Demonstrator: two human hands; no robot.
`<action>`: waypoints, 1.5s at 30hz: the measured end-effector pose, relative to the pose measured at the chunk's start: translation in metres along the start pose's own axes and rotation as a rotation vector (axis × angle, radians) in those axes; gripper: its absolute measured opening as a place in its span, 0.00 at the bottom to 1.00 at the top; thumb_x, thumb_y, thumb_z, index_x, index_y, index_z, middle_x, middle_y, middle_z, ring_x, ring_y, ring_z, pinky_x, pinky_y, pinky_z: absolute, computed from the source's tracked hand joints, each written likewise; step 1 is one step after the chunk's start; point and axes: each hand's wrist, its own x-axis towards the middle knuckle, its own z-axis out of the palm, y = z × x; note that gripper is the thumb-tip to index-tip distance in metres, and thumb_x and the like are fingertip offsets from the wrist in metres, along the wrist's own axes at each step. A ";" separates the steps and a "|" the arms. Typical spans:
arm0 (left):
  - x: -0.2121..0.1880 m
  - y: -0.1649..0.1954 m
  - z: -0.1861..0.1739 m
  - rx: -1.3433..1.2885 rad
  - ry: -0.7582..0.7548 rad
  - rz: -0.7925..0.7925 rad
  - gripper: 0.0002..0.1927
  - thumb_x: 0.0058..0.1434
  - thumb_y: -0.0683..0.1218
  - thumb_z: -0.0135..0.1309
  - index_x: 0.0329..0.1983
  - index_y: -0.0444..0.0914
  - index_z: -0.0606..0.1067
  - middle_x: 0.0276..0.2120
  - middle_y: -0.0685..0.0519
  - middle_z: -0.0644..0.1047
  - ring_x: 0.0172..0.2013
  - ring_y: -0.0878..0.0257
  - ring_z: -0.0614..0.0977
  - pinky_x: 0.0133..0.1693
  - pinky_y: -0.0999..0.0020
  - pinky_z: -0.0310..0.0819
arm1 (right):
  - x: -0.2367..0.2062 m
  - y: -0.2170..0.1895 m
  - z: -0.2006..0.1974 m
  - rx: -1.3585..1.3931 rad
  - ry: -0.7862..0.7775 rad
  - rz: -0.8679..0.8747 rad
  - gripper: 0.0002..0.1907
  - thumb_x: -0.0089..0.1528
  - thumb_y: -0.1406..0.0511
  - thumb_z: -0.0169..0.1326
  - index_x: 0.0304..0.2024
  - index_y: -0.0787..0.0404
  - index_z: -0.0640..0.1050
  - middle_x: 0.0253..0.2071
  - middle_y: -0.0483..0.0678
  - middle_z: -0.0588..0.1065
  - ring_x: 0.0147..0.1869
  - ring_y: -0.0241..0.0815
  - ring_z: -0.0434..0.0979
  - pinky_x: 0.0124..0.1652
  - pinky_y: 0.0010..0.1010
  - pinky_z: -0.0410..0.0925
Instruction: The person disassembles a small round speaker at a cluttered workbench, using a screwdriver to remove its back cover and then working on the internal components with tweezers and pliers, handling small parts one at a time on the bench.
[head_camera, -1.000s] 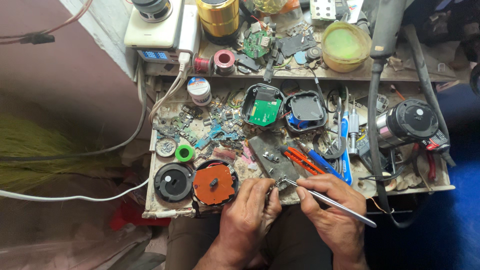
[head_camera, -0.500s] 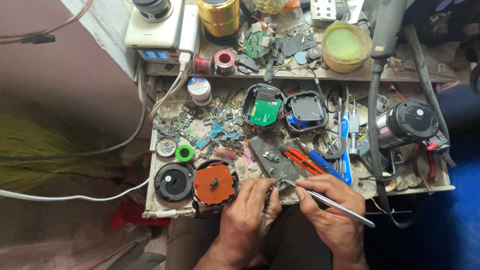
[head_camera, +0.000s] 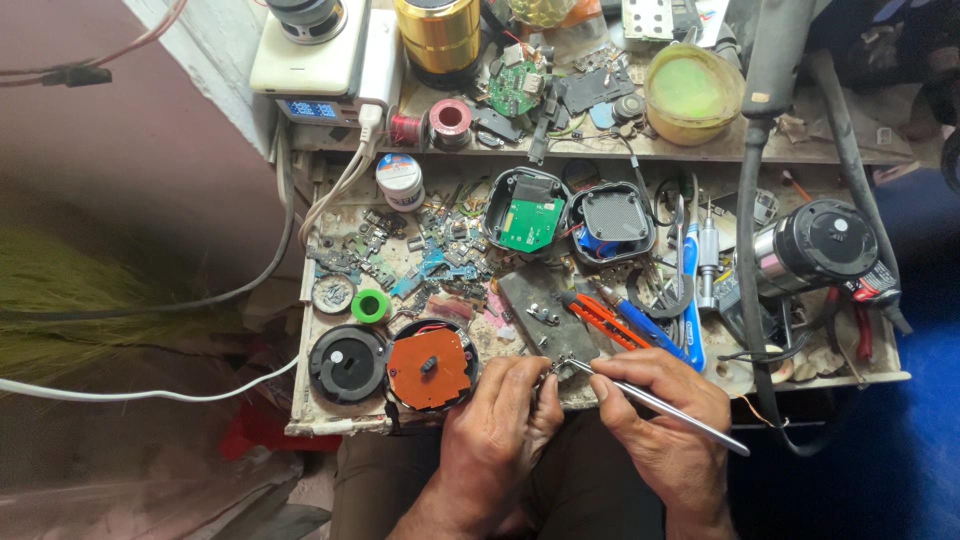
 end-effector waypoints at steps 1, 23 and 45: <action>0.000 0.000 0.000 -0.001 0.000 -0.002 0.11 0.63 0.40 0.62 0.47 0.37 0.75 0.39 0.50 0.78 0.35 0.54 0.85 0.32 0.63 0.81 | 0.000 0.000 0.000 -0.006 -0.001 -0.003 0.09 0.56 0.71 0.65 0.39 0.65 0.84 0.37 0.48 0.82 0.40 0.37 0.83 0.40 0.24 0.75; -0.002 -0.005 -0.003 0.006 -0.002 0.009 0.11 0.62 0.39 0.61 0.47 0.36 0.76 0.38 0.49 0.78 0.35 0.54 0.85 0.34 0.63 0.80 | 0.000 -0.004 0.006 -0.017 0.025 -0.077 0.08 0.54 0.71 0.65 0.37 0.63 0.84 0.35 0.47 0.82 0.39 0.38 0.84 0.41 0.26 0.75; -0.001 -0.005 -0.004 0.030 0.002 0.018 0.12 0.61 0.38 0.62 0.47 0.36 0.75 0.38 0.49 0.78 0.36 0.54 0.84 0.34 0.63 0.79 | 0.003 -0.008 0.007 -0.015 0.019 -0.078 0.08 0.54 0.73 0.65 0.37 0.63 0.84 0.35 0.47 0.82 0.39 0.38 0.84 0.41 0.25 0.76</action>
